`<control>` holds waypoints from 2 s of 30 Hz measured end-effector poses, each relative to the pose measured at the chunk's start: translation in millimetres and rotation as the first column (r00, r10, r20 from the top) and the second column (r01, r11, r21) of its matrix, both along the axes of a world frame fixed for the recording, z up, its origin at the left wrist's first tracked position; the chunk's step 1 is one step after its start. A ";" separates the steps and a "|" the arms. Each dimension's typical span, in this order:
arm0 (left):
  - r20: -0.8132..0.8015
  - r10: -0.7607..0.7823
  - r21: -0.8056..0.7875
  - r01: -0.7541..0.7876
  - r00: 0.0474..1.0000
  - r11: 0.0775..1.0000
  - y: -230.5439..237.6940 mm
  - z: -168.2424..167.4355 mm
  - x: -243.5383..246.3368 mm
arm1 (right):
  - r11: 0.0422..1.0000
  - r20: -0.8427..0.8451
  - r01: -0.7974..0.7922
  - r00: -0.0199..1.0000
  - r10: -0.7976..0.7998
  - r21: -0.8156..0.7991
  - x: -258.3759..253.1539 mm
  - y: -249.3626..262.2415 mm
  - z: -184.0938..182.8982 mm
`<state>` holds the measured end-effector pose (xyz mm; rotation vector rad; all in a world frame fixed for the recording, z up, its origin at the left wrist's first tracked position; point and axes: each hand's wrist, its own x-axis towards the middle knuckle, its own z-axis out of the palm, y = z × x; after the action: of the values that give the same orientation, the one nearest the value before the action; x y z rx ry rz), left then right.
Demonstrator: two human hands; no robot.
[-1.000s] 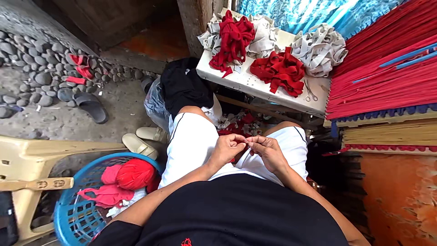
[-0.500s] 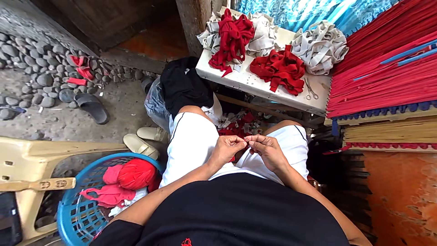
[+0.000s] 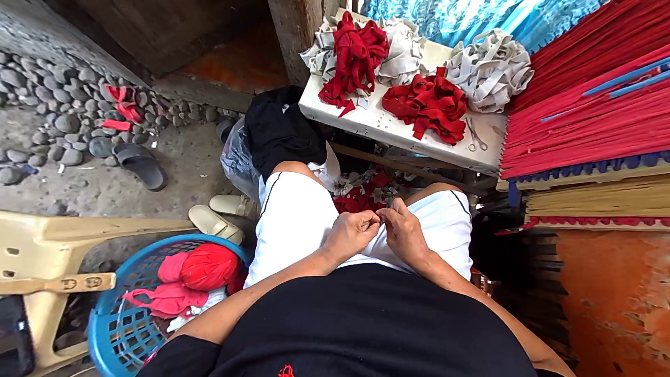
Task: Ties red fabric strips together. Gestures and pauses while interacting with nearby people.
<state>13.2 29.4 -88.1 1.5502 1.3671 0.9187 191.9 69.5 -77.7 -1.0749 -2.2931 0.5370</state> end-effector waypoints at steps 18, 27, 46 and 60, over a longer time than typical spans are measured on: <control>0.120 -0.045 -0.158 0.064 0.992 0.985 7.0 1.4 0.0 | 0.989 -0.242 0.012 0.969 -0.047 -0.146 11.0 -2.6 2.2; 0.126 0.045 -0.215 -0.017 0.991 0.977 12.4 5.6 -7.7 | 0.909 -0.189 -0.102 0.982 0.026 -0.405 21.7 -0.8 -0.9; 0.466 0.233 -0.347 -0.065 0.853 0.935 15.6 -2.7 -4.1 | 0.706 -0.587 -0.176 0.707 -0.394 -0.686 16.4 0.3 -10.5; 0.534 0.093 -0.117 -0.035 0.840 0.992 12.7 0.2 4.3 | 0.600 -0.589 -0.285 0.702 -0.400 -0.747 9.9 -5.9 -6.5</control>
<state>17.5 42.1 -87.8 1.0530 1.0370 1.1965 201.9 63.6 -84.2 -1.0179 -1.2287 1.7509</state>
